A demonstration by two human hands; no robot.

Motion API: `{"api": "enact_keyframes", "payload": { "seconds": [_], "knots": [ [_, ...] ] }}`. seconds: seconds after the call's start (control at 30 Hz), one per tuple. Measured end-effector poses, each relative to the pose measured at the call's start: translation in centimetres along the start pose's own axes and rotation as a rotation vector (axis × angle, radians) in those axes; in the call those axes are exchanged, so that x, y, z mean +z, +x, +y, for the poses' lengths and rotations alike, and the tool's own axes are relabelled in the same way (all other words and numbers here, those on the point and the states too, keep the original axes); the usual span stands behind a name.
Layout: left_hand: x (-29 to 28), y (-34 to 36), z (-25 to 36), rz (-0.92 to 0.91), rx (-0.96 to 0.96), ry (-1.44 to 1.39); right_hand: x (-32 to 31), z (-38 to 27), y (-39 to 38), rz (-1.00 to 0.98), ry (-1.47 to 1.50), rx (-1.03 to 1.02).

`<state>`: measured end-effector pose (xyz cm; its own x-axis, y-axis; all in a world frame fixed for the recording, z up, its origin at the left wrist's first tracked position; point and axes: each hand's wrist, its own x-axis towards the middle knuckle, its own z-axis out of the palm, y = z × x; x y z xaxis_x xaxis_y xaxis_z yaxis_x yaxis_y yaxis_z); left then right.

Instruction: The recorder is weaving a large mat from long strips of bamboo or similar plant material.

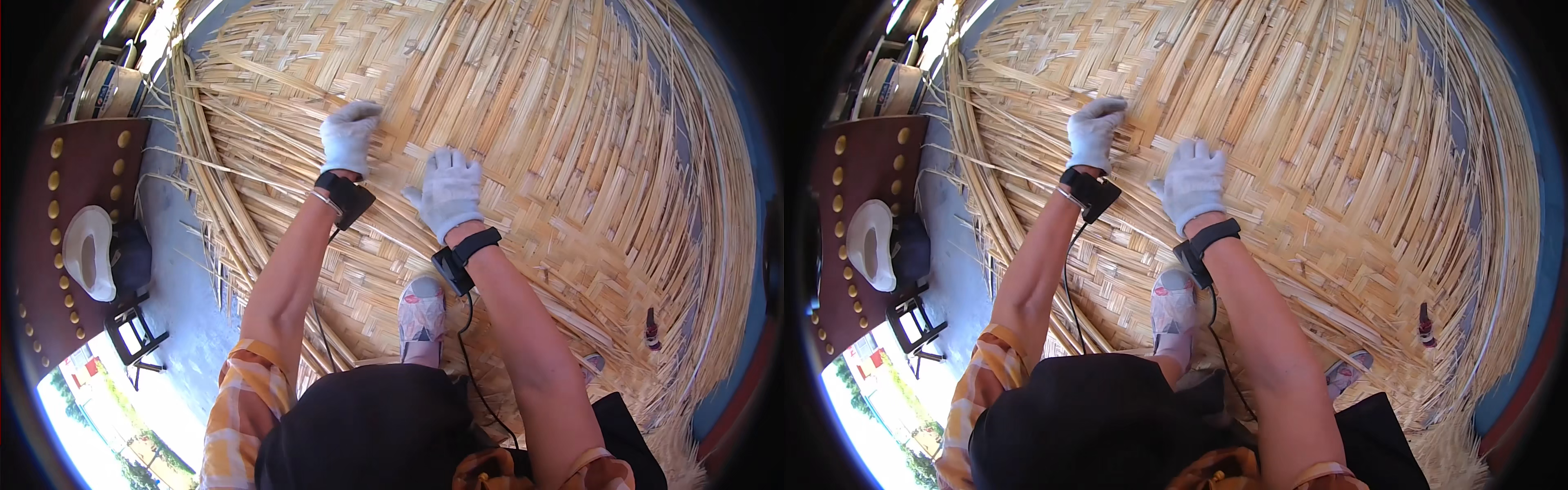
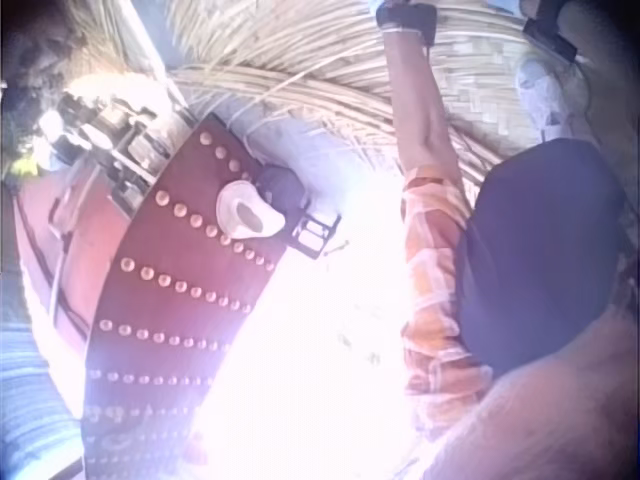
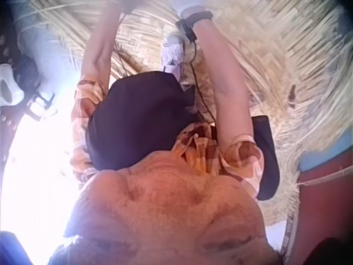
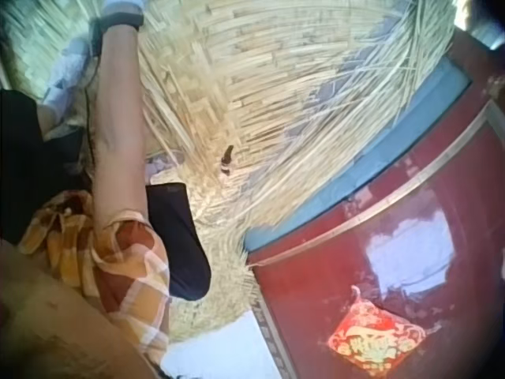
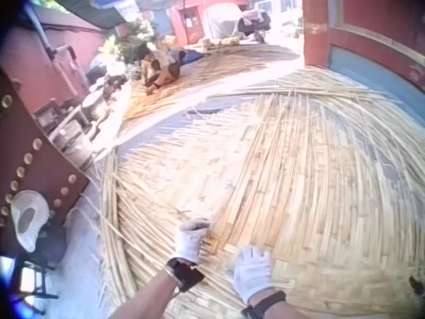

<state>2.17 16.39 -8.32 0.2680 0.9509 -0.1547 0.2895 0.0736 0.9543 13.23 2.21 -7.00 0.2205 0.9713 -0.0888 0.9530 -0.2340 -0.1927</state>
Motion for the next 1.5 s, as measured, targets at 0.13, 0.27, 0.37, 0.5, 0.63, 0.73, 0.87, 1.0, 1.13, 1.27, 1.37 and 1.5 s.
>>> {"api": "enact_keyframes", "payload": {
  "seconds": [0.13,0.27,0.37,0.5,0.63,0.73,0.87,1.0,1.13,1.27,1.37,1.5],
  "knots": [
    [-6.2,3.3,3.9,0.03,0.196,-0.902,-0.2,0.3,-2.7,0.068,0.114,-0.091],
    [-19.3,5.2,7.8,-0.177,0.117,-1.202,-1.1,1.1,-8.7,0.223,0.206,-0.113],
    [-29.6,3.5,10.3,-0.161,0.053,-1.24,-1.6,3.2,-12.0,0.176,0.217,-0.016],
    [-38.6,-0.4,14.8,0.658,0.248,-0.875,-1.7,6.8,-14.7,0.256,0.154,0.132],
    [-33.1,-2.6,15.5,0.98,-0.046,0.284,-1.4,9.3,-15.6,0.185,0.121,0.346],
    [-19.4,-3.9,13.5,0.243,0.134,0.723,-1.5,9.9,-16.1,0.18,0.104,0.385],
    [1.1,-8.3,8.9,-0.49,0.401,0.926,-2.1,11.1,-16.4,0.219,0.097,0.383],
    [11.8,-10.0,8.0,-0.639,0.19,0.989,-2.5,13.7,-15.8,0.215,0.217,0.472],
    [16.1,-10.5,6.4,-0.647,0.041,1.094,-2.2,15.0,-16.3,0.233,0.209,0.54],
    [16.8,-9.9,5.1,-0.649,-0.023,1.078,-1.8,15.0,-17.8,0.25,0.175,0.503],
    [16.6,-9.0,5.6,-0.682,-0.045,1.016,-1.8,15.2,-18.7,0.248,0.157,0.471],
    [18.1,-9.0,6.3,-0.593,0.027,0.96,-1.9,15.3,-19.7,0.247,0.193,0.472]
  ]
}}
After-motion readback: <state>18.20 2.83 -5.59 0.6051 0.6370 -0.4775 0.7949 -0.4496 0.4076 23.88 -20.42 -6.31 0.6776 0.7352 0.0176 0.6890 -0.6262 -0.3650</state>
